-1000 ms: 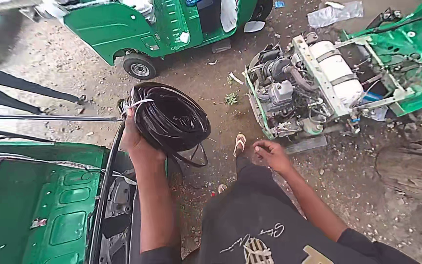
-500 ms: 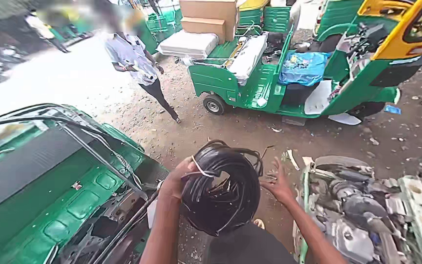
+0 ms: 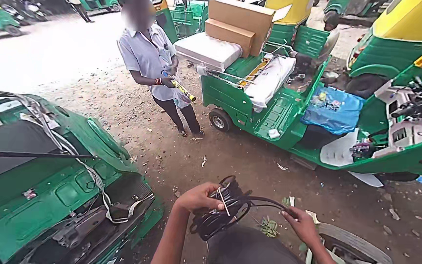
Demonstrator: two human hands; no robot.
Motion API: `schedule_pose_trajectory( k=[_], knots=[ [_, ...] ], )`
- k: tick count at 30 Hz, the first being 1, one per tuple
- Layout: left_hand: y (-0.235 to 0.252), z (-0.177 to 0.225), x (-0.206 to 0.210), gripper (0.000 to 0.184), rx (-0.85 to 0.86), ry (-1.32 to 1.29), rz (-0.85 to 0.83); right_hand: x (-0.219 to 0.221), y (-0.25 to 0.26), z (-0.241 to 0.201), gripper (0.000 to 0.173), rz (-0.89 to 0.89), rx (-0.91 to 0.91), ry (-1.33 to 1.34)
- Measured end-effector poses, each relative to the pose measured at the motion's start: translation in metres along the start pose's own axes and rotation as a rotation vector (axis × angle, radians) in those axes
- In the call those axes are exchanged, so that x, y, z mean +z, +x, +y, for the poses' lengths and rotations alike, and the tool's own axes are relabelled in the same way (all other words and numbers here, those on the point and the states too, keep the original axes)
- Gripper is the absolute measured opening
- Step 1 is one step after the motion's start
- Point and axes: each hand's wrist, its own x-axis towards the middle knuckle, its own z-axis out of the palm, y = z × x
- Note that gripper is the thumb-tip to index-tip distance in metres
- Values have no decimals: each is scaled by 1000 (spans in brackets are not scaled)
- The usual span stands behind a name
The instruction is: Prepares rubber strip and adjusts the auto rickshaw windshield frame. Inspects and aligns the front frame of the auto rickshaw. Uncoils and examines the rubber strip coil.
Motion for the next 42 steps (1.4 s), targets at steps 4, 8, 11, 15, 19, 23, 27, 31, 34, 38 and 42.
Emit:
schedule_pose_trajectory(
  k=[4, 8, 11, 15, 19, 23, 27, 31, 34, 38, 42],
  knots=[
    [55, 5, -48, 33, -181, 104, 27, -70, 35, 32, 26, -25, 46, 184],
    [130, -1, -58, 33, -274, 214, 35, -128, 89, 44, 58, -382, 40, 520],
    [191, 2, -52, 35, -271, 254, -68, -147, 147, 29, 82, -592, 25, 726],
    [266, 3, -43, 38, -248, 246, -62, -175, 238, 17, 52, -666, -183, 803],
    [315, -5, -29, 45, -286, 302, 62, -201, 293, 17, 20, -709, -342, 729],
    [345, -8, -26, 53, -305, 328, 171, -223, 334, 17, 17, -787, -400, 574],
    [381, -4, -33, 59, -390, 487, 122, -213, 347, -4, 13, -680, -399, 460],
    [402, 1, -57, 57, -426, 573, 89, -195, 359, -26, 15, -597, -423, 376],
    [399, 2, -74, 51, -405, 481, 96, -206, 353, -19, 23, -683, -336, 320],
    [396, 11, -103, 53, -386, 461, 70, -220, 353, -14, 20, -563, -327, 286],
    [425, 15, -121, 61, -383, 627, -71, -190, 353, -69, 19, -516, -488, 135]
  ],
)
